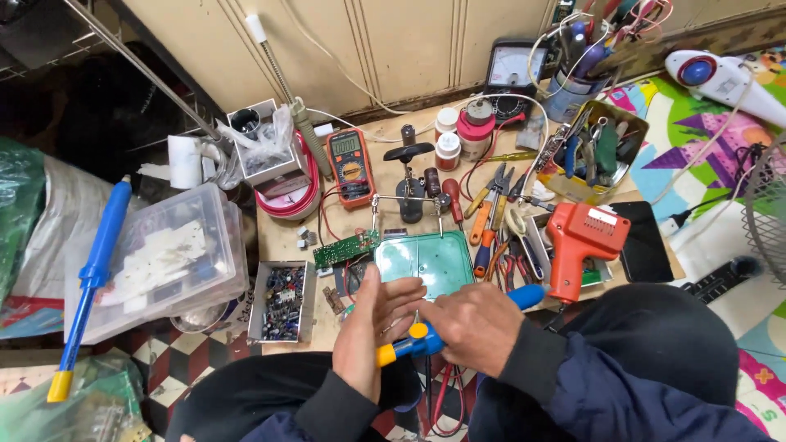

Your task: The person uses a hot air gun and a desoldering pump to work on a green circuit board. They then use tweezers to pick up and place small electronic components onto the board while it is held in a vise.

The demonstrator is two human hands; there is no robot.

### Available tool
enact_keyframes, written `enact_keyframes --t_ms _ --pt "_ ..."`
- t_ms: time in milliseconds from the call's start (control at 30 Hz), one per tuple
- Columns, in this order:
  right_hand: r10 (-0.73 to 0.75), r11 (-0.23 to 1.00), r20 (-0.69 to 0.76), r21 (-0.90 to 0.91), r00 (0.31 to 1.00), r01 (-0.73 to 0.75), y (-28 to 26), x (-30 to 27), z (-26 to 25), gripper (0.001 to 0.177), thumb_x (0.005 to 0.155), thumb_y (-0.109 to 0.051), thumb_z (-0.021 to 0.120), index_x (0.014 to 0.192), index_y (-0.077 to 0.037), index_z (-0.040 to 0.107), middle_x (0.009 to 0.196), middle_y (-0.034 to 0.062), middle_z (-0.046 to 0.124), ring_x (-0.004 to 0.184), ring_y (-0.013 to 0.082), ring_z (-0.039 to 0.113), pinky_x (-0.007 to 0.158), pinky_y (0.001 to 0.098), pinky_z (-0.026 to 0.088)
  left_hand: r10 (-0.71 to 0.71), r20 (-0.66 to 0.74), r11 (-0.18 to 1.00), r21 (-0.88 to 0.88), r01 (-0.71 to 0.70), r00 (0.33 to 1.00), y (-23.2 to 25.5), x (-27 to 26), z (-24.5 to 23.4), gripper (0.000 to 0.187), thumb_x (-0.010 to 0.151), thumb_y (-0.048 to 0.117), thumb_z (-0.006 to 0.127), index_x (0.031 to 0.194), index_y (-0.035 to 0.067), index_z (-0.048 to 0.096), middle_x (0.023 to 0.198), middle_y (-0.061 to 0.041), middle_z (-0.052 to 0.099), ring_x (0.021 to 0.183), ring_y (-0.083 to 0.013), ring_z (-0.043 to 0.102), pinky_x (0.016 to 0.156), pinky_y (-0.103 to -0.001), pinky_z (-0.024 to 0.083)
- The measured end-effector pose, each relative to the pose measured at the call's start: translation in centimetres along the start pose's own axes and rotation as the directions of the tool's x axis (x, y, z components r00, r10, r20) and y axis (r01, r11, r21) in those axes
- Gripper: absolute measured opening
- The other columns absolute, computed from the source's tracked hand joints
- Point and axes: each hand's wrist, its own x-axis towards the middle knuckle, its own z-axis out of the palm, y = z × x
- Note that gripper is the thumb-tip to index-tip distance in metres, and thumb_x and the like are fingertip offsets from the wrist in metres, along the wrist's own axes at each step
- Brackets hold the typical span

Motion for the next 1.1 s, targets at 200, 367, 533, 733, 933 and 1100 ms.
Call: enact_keyframes --t_ms 200,367,533,733,933,1100 --pt "0.043 0.999 0.026 -0.03 0.999 -0.043 -0.3 0.2 2.0 0.023 0.082 -0.009 0.079 0.097 -0.012 0.062 0.062 0.0066 0.057 0.046 0.0332 0.051 0.038 0.0535 0.038 0.1 -0.023 0.995 0.022 -0.099 0.995 -1.0 1.3 -0.1 0.085 0.097 0.064 0.039 0.118 -0.003 0.086 0.124 -0.022 0.089 0.116 -0.0323 0.084 0.112 -0.04 0.064" --pt "0.09 0.995 -0.072 -0.035 0.993 -0.093 -1.6 0.8 -0.2 0.023 0.075 -0.007 0.076 0.09 -0.013 0.06 0.061 0.0058 0.059 0.046 0.0357 0.055 0.036 0.0535 0.036 0.094 -0.022 0.993 0.078 -0.092 0.995 2.4 -2.5 0.4 0.098 0.086 0.072 0.033 0.12 -0.002 0.087 0.121 -0.022 0.091 0.112 -0.0352 0.084 0.107 -0.045 0.058" --pt "0.192 0.981 -0.22 0.028 0.956 -0.191 -0.8 0.1 -0.2 0.026 0.09 -0.002 0.075 0.102 -0.02 0.062 0.068 0.0036 0.054 0.053 0.0363 0.046 0.049 0.0598 0.031 0.212 -0.159 0.841 -0.474 -0.263 0.964 3.7 -4.9 -2.2 0.08 0.098 0.067 0.047 0.12 -0.006 0.07 0.119 -0.028 0.076 0.106 -0.0455 0.073 0.105 -0.059 0.058" --pt "0.206 0.968 -0.343 -0.065 0.916 -0.242 -2.0 2.8 -3.5 0.034 0.078 0.009 0.068 0.102 -0.011 0.054 0.064 0.002 0.049 0.05 0.026 0.045 0.049 0.0452 0.036 0.338 -0.167 0.747 -0.551 -0.372 0.926 -2.2 -3.8 -1.7 0.093 0.084 0.046 0.054 0.167 0.006 0.046 0.14 -0.022 0.067 0.125 -0.0298 0.069 0.11 -0.049 0.055" --pt "0.353 0.91 -0.043 -0.216 0.935 -0.354 -3.2 2.3 -0.7 0.066 0.111 -0.021 0.067 0.168 -0.002 0.039 0.103 0.0116 0.067 0.083 0.0381 0.064 0.082 0.0622 0.056 0.071 -0.107 0.892 -0.438 -0.111 0.992 -4.2 -1.4 4.4 0.089 0.087 0.032 0.064 0.173 0.02 0.046 0.166 -0.02 0.067 0.15 -0.0343 0.066 0.119 -0.048 0.05" --pt "0.379 0.918 0.058 0.101 0.923 -0.383 -2.8 2.1 -3.3 0.074 0.106 -0.024 0.068 0.169 -0.001 0.036 0.122 0.0164 0.07 0.098 0.04 0.064 0.088 0.0602 0.052 0.231 -0.194 0.875 -0.386 -0.29 0.954 -7.1 4.6 3.6 0.062 0.093 0.025 0.069 0.153 0.01 0.062 0.126 -0.021 0.074 0.112 -0.0279 0.07 0.097 -0.04 0.056"
